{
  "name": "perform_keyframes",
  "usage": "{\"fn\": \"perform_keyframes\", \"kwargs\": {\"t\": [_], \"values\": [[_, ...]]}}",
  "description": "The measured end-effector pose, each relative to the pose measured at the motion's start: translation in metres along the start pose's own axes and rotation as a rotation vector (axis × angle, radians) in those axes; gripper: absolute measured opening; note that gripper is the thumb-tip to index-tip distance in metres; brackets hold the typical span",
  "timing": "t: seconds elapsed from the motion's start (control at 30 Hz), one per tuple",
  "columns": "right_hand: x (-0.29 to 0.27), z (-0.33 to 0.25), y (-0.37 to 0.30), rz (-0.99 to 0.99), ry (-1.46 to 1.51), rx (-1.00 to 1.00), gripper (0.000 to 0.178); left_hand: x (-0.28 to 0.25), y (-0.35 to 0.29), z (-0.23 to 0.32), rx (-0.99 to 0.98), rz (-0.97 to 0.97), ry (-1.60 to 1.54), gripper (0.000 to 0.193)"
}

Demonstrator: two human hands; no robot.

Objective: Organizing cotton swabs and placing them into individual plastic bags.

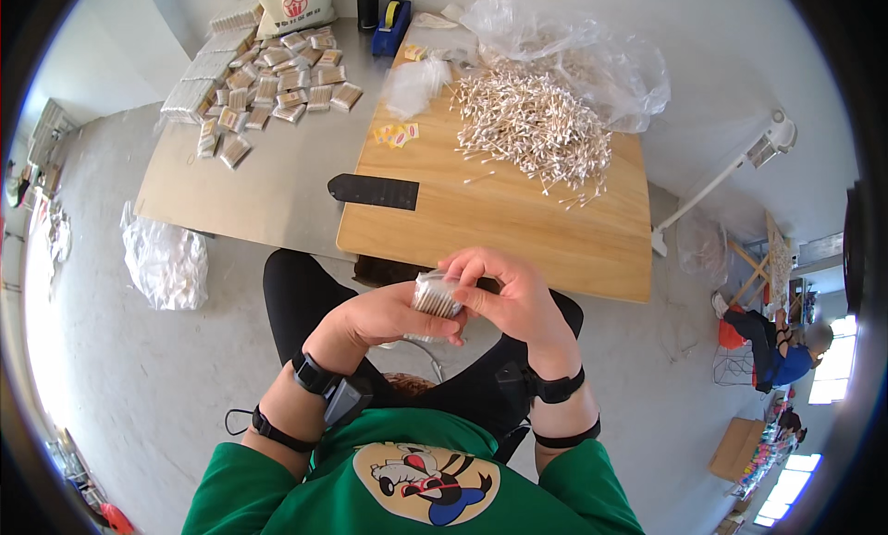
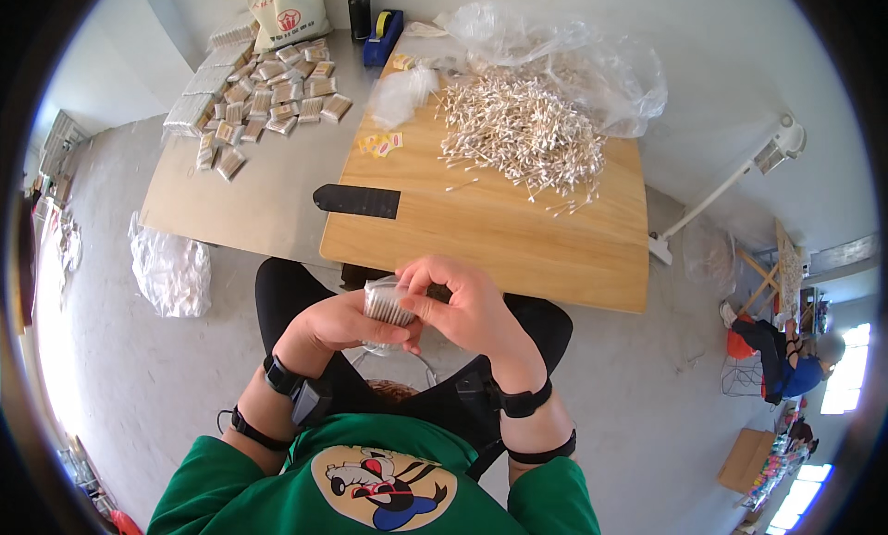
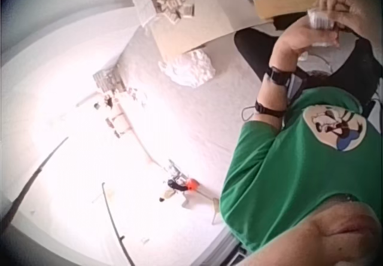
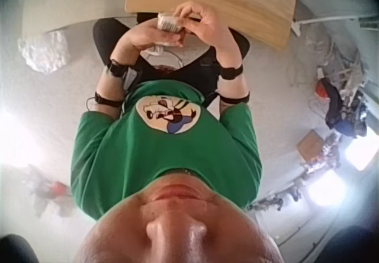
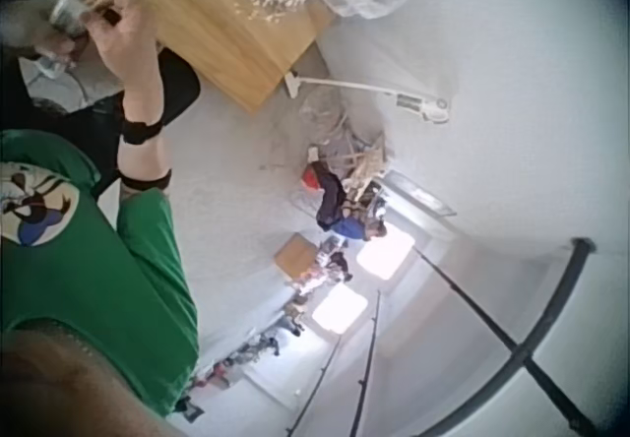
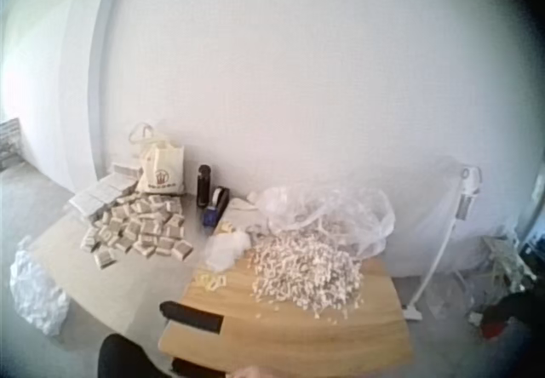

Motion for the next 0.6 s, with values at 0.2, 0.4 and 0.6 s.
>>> {"fn": "perform_keyframes", "kwargs": {"t": [0.2,0.4,0.6], "values": [[-0.009,0.022,0.005,0.085,0.029,0.156,0.011,-0.006,0.003,0.006,-0.017,0.210,0.056,0.037],[-0.013,0.038,0.007,0.184,0.076,0.240,0.013,-0.022,0.007,0.000,-0.040,0.275,0.166,0.042],[-0.016,0.072,0.008,0.251,0.199,0.270,0.015,-0.036,0.015,-0.012,-0.034,0.306,0.107,0.042]]}}
Point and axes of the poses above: each hand's wrist, its own y-axis towards the middle knuckle, its own x-axis out of the palm, z = x × y, the point moved 7 cm from there along y, towards the middle knuckle, and after that the axes turned 3 degrees about x, right-handed, at the moved point
